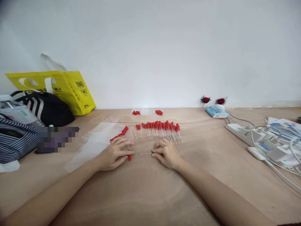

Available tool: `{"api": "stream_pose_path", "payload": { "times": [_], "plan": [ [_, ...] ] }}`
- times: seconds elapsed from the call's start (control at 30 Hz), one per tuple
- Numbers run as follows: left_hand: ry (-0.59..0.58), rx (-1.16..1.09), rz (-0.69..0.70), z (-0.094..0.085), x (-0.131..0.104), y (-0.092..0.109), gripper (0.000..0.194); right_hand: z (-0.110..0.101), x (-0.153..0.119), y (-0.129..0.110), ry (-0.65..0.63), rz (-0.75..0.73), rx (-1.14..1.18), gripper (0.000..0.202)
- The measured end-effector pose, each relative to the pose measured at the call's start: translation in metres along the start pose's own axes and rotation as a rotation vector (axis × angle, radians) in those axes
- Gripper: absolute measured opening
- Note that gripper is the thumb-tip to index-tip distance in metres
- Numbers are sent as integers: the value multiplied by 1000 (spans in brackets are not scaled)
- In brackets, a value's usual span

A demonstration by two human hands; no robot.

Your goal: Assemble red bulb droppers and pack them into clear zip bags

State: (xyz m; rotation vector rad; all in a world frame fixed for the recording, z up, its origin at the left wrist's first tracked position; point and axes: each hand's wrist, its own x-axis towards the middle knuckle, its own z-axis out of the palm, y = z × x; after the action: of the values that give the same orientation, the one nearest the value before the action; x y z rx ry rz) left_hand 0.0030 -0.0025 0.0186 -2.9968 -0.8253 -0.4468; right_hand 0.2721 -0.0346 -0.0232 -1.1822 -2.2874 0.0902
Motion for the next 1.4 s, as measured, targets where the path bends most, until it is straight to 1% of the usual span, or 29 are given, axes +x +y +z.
{"api": "stream_pose_path", "payload": {
  "times": [0.1, 0.2, 0.33, 0.4, 0.53, 0.67, 0.83, 0.97, 1.07, 1.23, 1.4],
  "plan": [
    [23, -53, -19, 4, 1, 3, 21, 3, 0, -2, 27, -10, -12, 15],
    [76, -82, -61, 10, 3, 11, 19, 1, -1, -7, 36, -7, -17, 15],
    [132, -91, -142, 15, 7, 24, 15, -2, -3, -15, 56, 41, 19, 17],
    [161, -87, -179, 18, 8, 27, 12, -2, -4, -17, 63, 58, 46, 17],
    [206, -116, -211, 23, 8, 27, 13, 1, -5, -20, 74, 79, 71, 16],
    [213, -137, -188, 25, 8, 24, 17, 5, -6, -22, 104, 91, 81, 15],
    [215, -133, -177, 26, 9, 25, 16, 5, -6, -24, 139, 100, 85, 15],
    [240, -144, -181, 28, 9, 24, 15, 6, -5, -25, 129, 27, 76, 16],
    [259, -170, -222, 29, 9, 24, 15, 8, -5, -27, 142, -40, 79, 19],
    [273, -227, -294, 32, 11, 25, 17, 14, -5, -29, 156, -71, 99, 19],
    [285, -230, -266, 33, 10, 26, 16, 11, -5, -31, 127, -103, 81, 19]
  ]
}}
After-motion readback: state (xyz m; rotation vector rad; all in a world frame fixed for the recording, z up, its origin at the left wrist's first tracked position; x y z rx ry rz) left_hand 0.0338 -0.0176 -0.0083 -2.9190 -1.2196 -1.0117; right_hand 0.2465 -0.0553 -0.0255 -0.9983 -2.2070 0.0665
